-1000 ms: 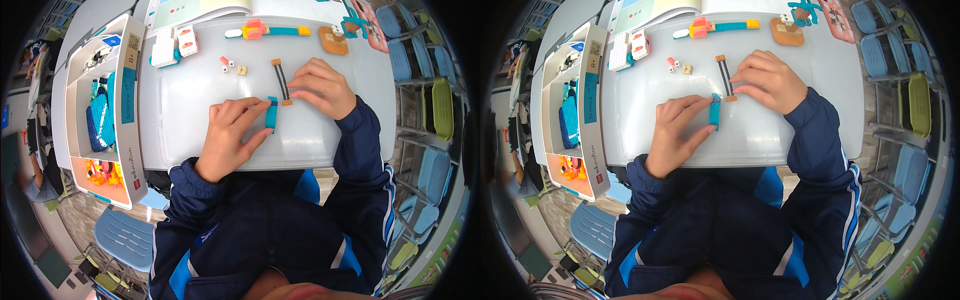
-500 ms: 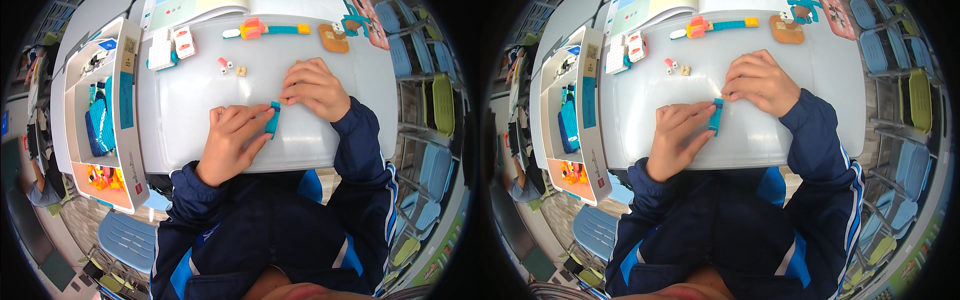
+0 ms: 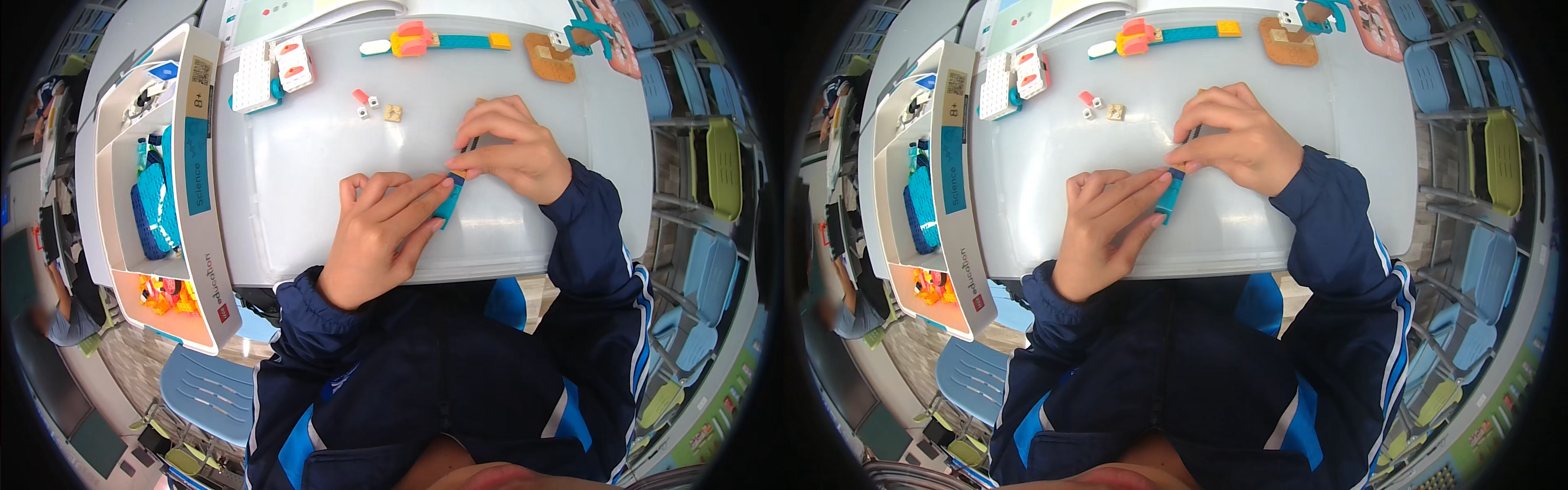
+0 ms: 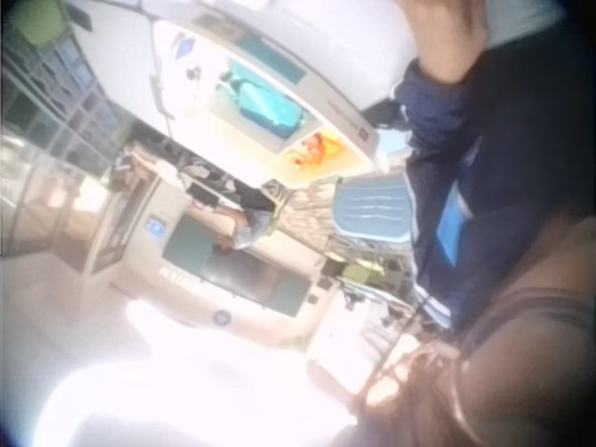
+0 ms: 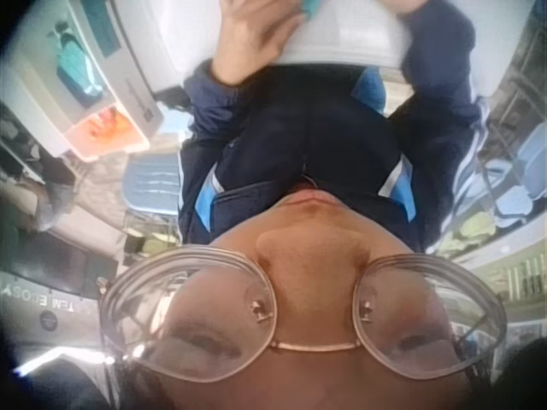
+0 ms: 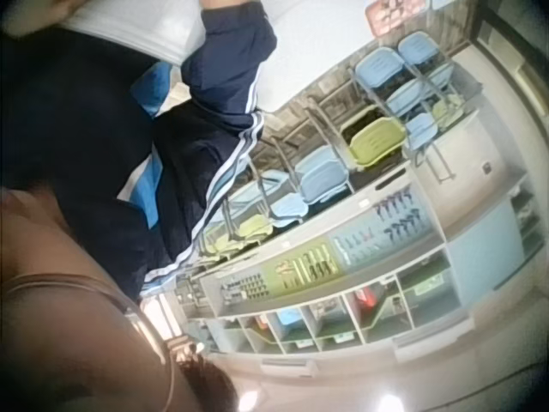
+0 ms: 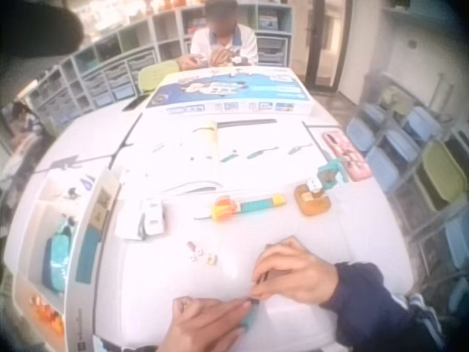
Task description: The person assembles small plastic toy parts at a table, selecting pieces from a compartmentalized tray and connecting them by hand. They build a small articulated figure using colorful blocks and rods, then place the completed assembly on the table.
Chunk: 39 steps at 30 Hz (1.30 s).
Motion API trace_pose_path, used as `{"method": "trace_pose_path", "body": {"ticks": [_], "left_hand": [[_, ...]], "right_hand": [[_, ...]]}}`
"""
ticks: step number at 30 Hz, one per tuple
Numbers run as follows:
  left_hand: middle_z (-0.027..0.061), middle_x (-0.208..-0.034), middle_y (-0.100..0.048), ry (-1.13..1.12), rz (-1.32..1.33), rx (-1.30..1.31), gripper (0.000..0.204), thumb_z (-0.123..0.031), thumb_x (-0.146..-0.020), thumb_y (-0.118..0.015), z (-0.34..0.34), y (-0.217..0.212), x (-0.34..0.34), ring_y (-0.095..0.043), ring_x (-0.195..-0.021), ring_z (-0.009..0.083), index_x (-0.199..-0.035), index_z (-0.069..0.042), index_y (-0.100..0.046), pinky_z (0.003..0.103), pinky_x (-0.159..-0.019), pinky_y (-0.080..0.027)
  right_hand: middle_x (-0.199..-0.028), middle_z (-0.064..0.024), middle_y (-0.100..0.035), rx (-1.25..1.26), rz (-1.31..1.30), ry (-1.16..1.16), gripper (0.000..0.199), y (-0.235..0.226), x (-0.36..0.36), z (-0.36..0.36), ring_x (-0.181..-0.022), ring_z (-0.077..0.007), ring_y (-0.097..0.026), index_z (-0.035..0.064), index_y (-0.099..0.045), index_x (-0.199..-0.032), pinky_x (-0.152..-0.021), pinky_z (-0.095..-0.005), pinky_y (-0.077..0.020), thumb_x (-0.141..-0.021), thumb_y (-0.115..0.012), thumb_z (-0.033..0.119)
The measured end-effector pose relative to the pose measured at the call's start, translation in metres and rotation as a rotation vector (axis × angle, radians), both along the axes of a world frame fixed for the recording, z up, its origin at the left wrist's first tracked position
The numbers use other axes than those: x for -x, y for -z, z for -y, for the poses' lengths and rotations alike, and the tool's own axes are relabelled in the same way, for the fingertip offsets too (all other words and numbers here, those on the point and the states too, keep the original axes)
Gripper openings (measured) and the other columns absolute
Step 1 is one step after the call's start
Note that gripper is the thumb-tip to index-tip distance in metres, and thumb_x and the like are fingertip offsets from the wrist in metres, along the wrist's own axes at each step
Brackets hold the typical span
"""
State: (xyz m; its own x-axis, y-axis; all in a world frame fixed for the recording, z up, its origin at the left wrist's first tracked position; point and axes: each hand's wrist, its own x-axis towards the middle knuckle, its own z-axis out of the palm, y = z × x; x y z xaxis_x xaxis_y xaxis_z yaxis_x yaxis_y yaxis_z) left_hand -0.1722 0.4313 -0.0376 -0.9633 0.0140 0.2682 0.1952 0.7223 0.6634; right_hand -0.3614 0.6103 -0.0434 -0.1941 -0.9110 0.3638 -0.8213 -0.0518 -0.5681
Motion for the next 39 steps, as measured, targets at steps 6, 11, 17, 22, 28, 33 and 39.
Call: {"method": "trace_pose_path", "body": {"ticks": [6, 11, 17, 22, 28, 33, 39], "left_hand": [[0.0027, -0.126, -0.067, -0.002, 0.02, 0.041, 0.048, -0.005, -0.08, -0.074, -0.002, 0.0, 0.0, -0.056, -0.101, 0.0213, -0.128, -0.008, -0.067, 0.04, -0.089, -0.033], [0.0029, -0.132, -0.063, 0.006, 0.011, 0.147, 0.063, 0.003, -0.074, -0.07, -0.008, -0.002, 0.002, -0.055, -0.1, 0.0227, -0.135, -0.009, -0.063, 0.042, -0.088, -0.034], [0.0047, -0.132, -0.061, 0.007, 0.049, 0.201, 0.071, 0.01, -0.067, -0.066, -0.011, -0.005, 0.003, -0.056, -0.099, 0.0245, -0.135, -0.008, -0.063, 0.042, -0.09, -0.035], [0.0056, -0.131, -0.059, 0.014, 0.074, 0.253, 0.074, 0.011, -0.064, -0.065, -0.014, -0.005, 0.002, -0.055, -0.101, 0.0252, -0.136, -0.007, -0.062, 0.043, -0.088, -0.035], [0.0068, -0.132, -0.059, 0.004, 0.038, 0.326, 0.078, 0.009, -0.061, -0.062, -0.018, -0.007, 0.001, -0.055, -0.108, 0.0267, -0.138, -0.004, -0.06, 0.045, -0.088, -0.038], [0.0085, -0.133, -0.058, 0.01, 0.034, 0.356, 0.078, 0.008, -0.062, -0.06, -0.022, -0.009, -0.001, -0.055, -0.113, 0.0282, -0.139, -0.002, -0.058, 0.045, -0.093, -0.04], [0.0116, -0.136, -0.058, 0.029, 0.04, 0.296, 0.066, 0.006, -0.076, -0.061, -0.012, -0.018, 0.003, -0.056, -0.121, 0.0285, -0.141, -0.005, -0.057, 0.045, -0.098, -0.039]], "right_hand": [[-0.103, -0.0007, -0.067, 0.022, -0.053, 0.005, 0.025, 0.001, -0.004, 0.003, -0.108, -0.0235, -0.059, 0.0133, -0.08, -0.095, -0.095, -0.0381, -0.042, -0.071, -0.08, 0.007], [-0.098, 0.0001, -0.068, 0.04, -0.083, 0.029, 0.021, 0.004, -0.005, 0.005, -0.105, -0.0225, -0.061, 0.0136, -0.079, -0.091, -0.093, -0.04, -0.0398, -0.07, -0.08, 0.009], [-0.096, 0.0029, -0.068, 0.001, -0.119, 0.065, 0.016, 0.004, -0.008, 0.006, -0.104, -0.0208, -0.061, 0.0134, -0.078, -0.086, -0.092, -0.044, -0.0356, -0.071, -0.08, 0.013], [-0.095, 0.0051, -0.067, 0.003, -0.203, 0.071, 0.013, 0.003, -0.013, 0.007, -0.104, -0.0198, -0.059, 0.0133, -0.075, -0.083, -0.092, -0.0454, -0.0355, -0.071, -0.08, 0.014], [-0.097, 0.0077, -0.065, -0.031, -0.197, 0.079, 0.012, 0.005, -0.014, 0.007, -0.104, -0.0154, -0.058, 0.016, -0.072, -0.084, -0.096, -0.0473, -0.0343, -0.076, -0.079, 0.01], [-0.1, 0.0036, -0.066, -0.047, -0.176, 0.066, 0.02, 0.006, -0.011, 0.004, -0.105, -0.0199, -0.059, 0.0137, -0.074, -0.092, -0.097, -0.0455, -0.0356, -0.073, -0.079, 0.018], [-0.104, -0.004, -0.07, -0.019, 0.055, 0.122, 0.028, 0.0, 0.007, -0.002, -0.103, -0.0241, -0.061, 0.0093, -0.077, -0.104, -0.098, -0.0372, -0.0418, -0.076, -0.08, 0.017]]}}
